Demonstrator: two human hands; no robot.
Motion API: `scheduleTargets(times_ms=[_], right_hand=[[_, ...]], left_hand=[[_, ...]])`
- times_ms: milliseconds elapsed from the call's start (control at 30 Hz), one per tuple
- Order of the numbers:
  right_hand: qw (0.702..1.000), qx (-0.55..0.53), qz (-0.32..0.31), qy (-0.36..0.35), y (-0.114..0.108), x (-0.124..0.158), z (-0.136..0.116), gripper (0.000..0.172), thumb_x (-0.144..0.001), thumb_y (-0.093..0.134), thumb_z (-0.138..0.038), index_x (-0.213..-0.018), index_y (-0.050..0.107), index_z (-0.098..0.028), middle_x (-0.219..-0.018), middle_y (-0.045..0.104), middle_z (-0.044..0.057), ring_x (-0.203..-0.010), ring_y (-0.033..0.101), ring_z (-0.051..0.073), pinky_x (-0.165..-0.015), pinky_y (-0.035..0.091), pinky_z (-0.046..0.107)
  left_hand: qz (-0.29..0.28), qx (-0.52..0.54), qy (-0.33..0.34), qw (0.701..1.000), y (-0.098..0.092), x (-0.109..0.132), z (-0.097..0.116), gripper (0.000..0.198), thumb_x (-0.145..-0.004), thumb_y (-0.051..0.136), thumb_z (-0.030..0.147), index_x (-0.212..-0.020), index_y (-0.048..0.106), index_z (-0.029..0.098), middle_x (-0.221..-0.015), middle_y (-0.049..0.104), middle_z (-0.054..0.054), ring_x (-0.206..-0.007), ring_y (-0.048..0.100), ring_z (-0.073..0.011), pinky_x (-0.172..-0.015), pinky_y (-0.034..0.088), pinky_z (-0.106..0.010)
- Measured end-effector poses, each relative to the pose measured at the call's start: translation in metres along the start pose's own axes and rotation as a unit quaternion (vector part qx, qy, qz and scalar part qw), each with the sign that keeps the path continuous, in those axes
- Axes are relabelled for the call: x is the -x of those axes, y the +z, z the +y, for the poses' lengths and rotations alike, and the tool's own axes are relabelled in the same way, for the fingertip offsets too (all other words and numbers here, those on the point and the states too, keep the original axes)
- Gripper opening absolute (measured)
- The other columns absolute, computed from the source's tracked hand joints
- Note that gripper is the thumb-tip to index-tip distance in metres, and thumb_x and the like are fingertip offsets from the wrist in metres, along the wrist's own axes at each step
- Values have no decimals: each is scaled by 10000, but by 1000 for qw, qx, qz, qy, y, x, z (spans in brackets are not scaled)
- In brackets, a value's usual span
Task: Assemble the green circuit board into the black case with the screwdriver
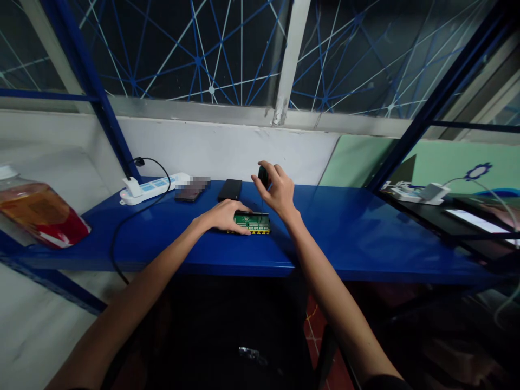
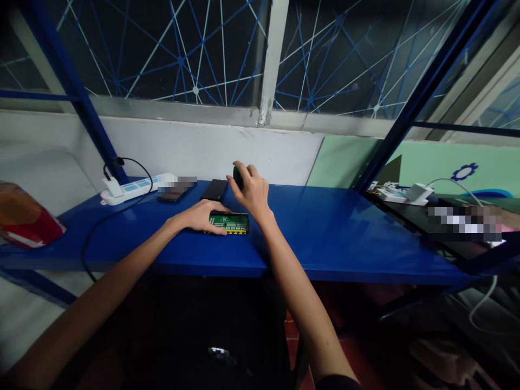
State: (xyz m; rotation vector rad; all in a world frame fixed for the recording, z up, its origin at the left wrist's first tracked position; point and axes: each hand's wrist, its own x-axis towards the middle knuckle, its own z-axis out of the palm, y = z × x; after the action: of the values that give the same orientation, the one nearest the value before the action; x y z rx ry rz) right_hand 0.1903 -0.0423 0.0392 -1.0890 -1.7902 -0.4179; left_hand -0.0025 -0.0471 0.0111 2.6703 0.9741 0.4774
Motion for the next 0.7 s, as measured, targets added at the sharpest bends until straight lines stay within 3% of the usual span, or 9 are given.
scheduleTargets(times_ms=[67, 233, 400, 567, 700], right_hand=[[1000, 5, -4, -2, 0, 0, -2, 400, -920, 481, -456, -1223, 581, -215, -971, 640, 75, -724, 591, 171, -628, 435, 304], [1000, -21, -6, -1, 0, 0, -1, 383, -965, 375, -312, -1301, 513, -193, -1085, 651, 90, -733, 595, 164, -657, 445, 312], [1000, 11, -1, 1, -1, 0, -1, 388, -931, 473, -431, -1235, 573, -210, -989, 639, 79, -706, 586, 167, -613, 424, 305], [1000, -2, 1, 5, -1, -1, -2, 360, -967, 380, -290, -1268, 541, -178, -1043, 659, 88, -734, 600, 164, -622, 426, 300], [1000, 3, 5, 8, -1, -1, -1, 371, -941, 458, -373, -1242, 571, -187, -1030, 657, 89, -720, 602, 167, -617, 427, 300]], left_hand=[[3, 11, 1, 1000, 0, 0, 0, 674, -659, 718, 587, -1192, 666, 177, -1144, 688, -101, -1022, 639, -261, -889, 471, -346], [6, 19, -8, 1000, 2, 1, -1, 656, -646, 728, 561, -1179, 680, 182, -1146, 701, -91, -1025, 648, -258, -890, 473, -340], [8, 23, -5, 1000, 2, 1, -1, 671, -649, 726, 564, -1199, 668, 184, -1178, 691, -91, -1062, 638, -266, -897, 470, -352], [7, 34, -9, 999, 1, 2, -2, 663, -643, 735, 562, -1195, 669, 199, -1179, 693, -79, -1065, 639, -269, -906, 464, -352], [9, 28, -13, 999, 0, 2, -1, 664, -648, 733, 550, -1211, 658, 206, -1192, 686, -79, -1074, 632, -279, -900, 460, -351]])
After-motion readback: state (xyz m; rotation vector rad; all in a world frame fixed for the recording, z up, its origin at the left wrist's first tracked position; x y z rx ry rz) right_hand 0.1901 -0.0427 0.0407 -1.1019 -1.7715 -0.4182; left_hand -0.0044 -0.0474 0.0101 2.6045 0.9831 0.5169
